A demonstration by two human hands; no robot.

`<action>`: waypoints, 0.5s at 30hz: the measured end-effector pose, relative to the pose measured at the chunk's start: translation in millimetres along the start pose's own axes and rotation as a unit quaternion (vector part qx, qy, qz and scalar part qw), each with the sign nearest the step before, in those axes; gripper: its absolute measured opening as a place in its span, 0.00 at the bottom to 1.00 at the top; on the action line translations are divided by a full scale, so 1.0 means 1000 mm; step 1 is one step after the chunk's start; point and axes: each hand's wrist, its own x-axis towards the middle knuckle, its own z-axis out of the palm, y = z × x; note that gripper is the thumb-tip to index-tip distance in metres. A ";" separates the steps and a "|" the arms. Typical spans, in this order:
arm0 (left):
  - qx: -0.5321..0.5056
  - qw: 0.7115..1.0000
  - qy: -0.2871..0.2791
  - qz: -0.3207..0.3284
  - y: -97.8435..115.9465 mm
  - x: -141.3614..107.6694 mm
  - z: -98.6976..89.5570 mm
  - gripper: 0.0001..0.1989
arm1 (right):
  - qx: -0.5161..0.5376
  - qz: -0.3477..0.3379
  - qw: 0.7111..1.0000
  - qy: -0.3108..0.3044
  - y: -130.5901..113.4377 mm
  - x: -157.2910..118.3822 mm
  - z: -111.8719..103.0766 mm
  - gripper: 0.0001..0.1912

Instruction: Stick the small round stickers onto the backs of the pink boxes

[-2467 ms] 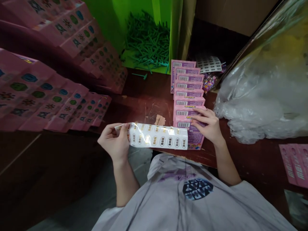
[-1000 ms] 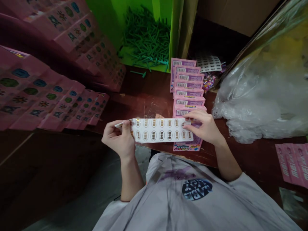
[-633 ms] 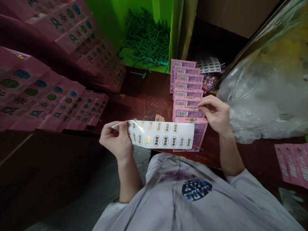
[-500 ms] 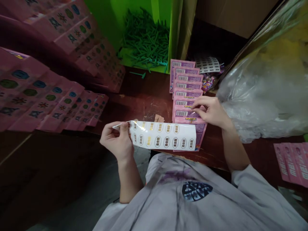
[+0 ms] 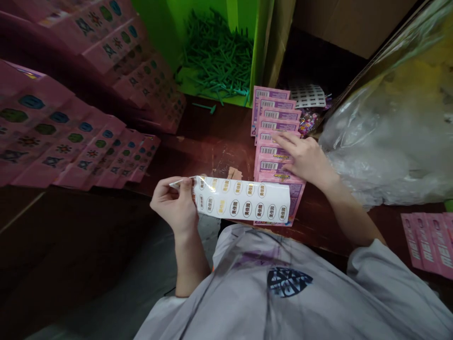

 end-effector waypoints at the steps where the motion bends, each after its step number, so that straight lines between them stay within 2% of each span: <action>1: 0.002 1.000 0.000 0.000 0.000 -0.001 0.001 0.10 | 0.021 0.011 0.999 0.027 -0.005 -0.004 -0.004 0.32; 3: 0.011 1.000 -0.001 0.004 0.001 -0.002 0.002 0.10 | 0.122 0.030 0.991 0.054 -0.016 -0.012 -0.012 0.21; 4: 0.017 1.000 0.000 0.008 0.002 -0.004 0.004 0.10 | 0.185 0.034 0.981 0.043 -0.022 -0.016 -0.015 0.18; 7: 0.022 0.999 0.004 0.028 0.008 -0.008 0.010 0.09 | 0.322 0.040 0.945 -0.049 -0.038 -0.026 -0.019 0.18; 9: 0.010 0.999 0.003 0.047 0.010 -0.011 0.013 0.08 | 0.359 0.058 0.929 -0.065 -0.043 -0.028 -0.018 0.14; 12: -0.011 0.997 -0.023 0.079 0.011 -0.013 0.012 0.11 | 0.390 0.086 0.917 -0.016 -0.041 -0.029 -0.014 0.04; 15: -0.012 0.991 -0.104 0.084 0.012 -0.014 0.007 0.21 | 0.384 0.078 0.919 0.036 -0.031 -0.032 -0.007 0.02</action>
